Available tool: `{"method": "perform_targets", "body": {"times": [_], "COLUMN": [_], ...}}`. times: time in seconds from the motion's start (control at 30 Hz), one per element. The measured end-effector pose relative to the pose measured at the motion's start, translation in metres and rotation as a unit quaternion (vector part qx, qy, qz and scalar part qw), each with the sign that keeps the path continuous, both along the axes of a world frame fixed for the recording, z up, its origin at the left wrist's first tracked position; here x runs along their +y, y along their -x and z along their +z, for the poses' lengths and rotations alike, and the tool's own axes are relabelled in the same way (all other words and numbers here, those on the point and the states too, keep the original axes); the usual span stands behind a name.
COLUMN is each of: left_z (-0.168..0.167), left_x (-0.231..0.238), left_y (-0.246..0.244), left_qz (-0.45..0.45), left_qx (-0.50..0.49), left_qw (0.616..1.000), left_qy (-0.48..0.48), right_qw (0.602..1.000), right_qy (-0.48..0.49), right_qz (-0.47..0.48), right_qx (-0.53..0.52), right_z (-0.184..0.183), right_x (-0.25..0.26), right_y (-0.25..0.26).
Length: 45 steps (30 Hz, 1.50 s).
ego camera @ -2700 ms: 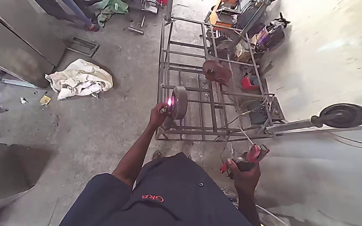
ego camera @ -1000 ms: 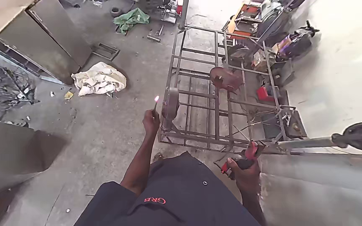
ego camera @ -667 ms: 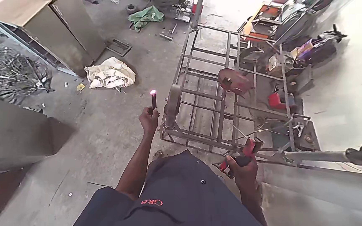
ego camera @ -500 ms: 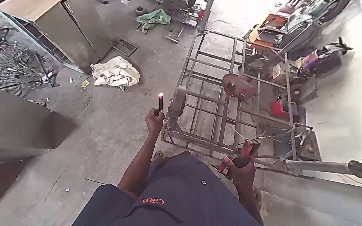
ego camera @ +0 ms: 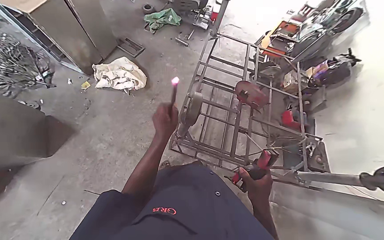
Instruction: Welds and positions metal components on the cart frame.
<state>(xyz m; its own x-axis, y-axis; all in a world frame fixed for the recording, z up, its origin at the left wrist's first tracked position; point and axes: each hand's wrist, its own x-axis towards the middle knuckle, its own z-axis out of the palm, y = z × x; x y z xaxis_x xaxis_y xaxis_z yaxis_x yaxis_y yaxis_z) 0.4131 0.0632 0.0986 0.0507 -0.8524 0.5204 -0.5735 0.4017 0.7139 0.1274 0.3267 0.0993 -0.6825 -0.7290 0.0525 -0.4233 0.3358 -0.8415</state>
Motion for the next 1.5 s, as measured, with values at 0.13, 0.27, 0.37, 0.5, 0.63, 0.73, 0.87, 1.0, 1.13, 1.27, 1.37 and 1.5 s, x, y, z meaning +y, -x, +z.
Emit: {"method": "perform_targets", "body": {"times": [0.13, 0.27, 0.37, 0.5, 0.63, 0.73, 0.87, 1.0, 1.13, 1.27, 1.37, 1.5], "left_z": [-0.042, -0.023, 0.014, 0.011, -0.034, -0.025, -0.012, -0.003, -0.038, -0.028, -0.004, 0.0], "left_x": [0.007, 0.017, 0.011, 0.009, 0.008, 0.022, 0.013, 0.009, 0.009, 0.024, 0.016, 0.013], "left_y": [0.008, -0.003, -0.005, 0.004, 0.005, -0.005, -0.004, 0.006, 0.007, -0.006, -0.001, 0.01], "left_qz": [-0.108, -0.021, 0.057, 0.008, -0.074, -0.007, 0.028, 0.029, -0.079, 0.002, 0.044, 0.007], "left_qx": [-0.15, -0.049, 0.025, -0.005, -0.112, 0.004, 0.099, 0.064, -0.119, 0.006, 0.091, 0.044], "left_qw": [0.939, 0.984, 0.998, 1.0, 0.957, 0.978, 0.994, 0.997, 0.948, 0.98, 0.995, 0.999], "left_qy": [-0.289, -0.167, 0.006, 0.009, -0.258, -0.21, -0.035, 0.038, -0.284, -0.2, -0.016, -0.015], "right_qw": [1.0, 1.0, 1.0, 1.0, 0.999, 0.999, 0.999, 0.999, 0.999, 0.998, 0.998, 0.999], "right_qy": [0.0, -0.013, -0.031, -0.018, -0.028, -0.043, -0.054, -0.038, -0.046, -0.056, -0.057, -0.054], "right_qz": [0.01, 0.003, 0.002, 0.013, 0.014, -0.002, -0.002, 0.017, 0.019, -0.002, -0.003, 0.004], "right_qx": [-0.005, -0.015, -0.002, -0.01, -0.001, -0.008, -0.005, 0.0, 0.0, -0.003, -0.013, 0.001], "right_z": [0.002, 0.003, -0.001, -0.001, 0.005, 0.004, 0.001, 0.0, 0.004, 0.005, 0.0, -0.001], "right_x": [0.005, 0.008, 0.004, 0.001, -0.001, 0.007, -0.004, -0.006, -0.003, 0.004, -0.002, -0.004], "right_y": [0.0, 0.0, 0.004, 0.002, 0.002, 0.002, 0.005, 0.002, 0.0, 0.0, 0.004, 0.002]}}
